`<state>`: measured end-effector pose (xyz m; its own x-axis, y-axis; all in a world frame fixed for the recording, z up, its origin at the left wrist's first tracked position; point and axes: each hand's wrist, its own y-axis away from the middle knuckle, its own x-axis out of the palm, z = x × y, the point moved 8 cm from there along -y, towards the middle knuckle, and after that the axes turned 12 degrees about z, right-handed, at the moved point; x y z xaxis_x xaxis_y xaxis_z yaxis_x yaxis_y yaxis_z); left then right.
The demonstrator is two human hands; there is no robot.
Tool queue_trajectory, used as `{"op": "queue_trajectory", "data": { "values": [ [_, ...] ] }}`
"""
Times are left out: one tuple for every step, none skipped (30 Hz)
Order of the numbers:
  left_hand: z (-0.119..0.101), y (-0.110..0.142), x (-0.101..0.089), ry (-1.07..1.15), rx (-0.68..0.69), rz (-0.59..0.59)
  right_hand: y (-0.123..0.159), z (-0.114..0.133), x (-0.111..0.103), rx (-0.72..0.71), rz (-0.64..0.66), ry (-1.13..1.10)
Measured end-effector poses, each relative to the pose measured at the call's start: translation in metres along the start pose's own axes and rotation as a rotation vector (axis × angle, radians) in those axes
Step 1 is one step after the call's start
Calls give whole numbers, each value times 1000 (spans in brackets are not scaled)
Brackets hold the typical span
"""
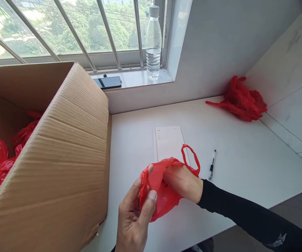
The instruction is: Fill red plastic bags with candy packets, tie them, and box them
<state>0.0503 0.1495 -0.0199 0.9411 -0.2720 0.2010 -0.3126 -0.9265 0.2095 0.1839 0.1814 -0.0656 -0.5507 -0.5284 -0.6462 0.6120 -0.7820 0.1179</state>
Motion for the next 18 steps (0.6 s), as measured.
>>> {"op": "queue_trajectory", "data": {
  "values": [
    [0, -1, -1, 2, 10, -8, 1, 4, -1, -22, -2, 5],
    [0, -2, -2, -4, 17, -8, 1, 8, -2, -39, -3, 3],
    [0, -2, -2, -16, 23, -6, 0, 11, -3, -47, -5, 2],
    [0, -3, -2, -30, 28, -5, 0, 14, -3, -51, -2, 2],
    [0, -3, -2, -46, 32, 0, 0, 17, -4, -53, 7, 6],
    [-1, -3, -2, -60, 36, 7, 0, 20, -5, -56, 23, 14],
    [-1, -2, -2, -68, 40, 8, 2, 23, -6, -58, 44, 30],
    [-2, -2, -2, -73, 39, 1, 4, 25, -7, -53, 63, 55],
    [-3, -1, -3, -75, 34, -11, 8, 25, -9, -33, 78, 89],
    [-3, 0, -3, -80, 27, -24, 12, 23, -12, 4, 84, 131],
    [-3, 1, -4, -88, 21, -40, 17, 18, -14, 55, 85, 178],
    [-2, 1, -4, -98, 15, -52, 22, 12, -16, 108, 85, 225],
    [-1, 2, -3, -111, 11, -48, 27, 5, -16, 158, 88, 270],
    [0, 2, -1, -123, 12, -24, 32, -2, -14, 197, 94, 309],
    [1, 1, 2, -130, 16, 8, 35, -9, -11, 225, 98, 342],
    [3, 1, 5, -134, 21, 42, 37, -15, -7, 244, 101, 367],
    [5, 1, 8, -136, 26, 71, 39, -20, -2, 257, 101, 387],
    [7, 2, 9, -141, 32, 86, 40, -25, 3, 265, 96, 402]
  ]
}}
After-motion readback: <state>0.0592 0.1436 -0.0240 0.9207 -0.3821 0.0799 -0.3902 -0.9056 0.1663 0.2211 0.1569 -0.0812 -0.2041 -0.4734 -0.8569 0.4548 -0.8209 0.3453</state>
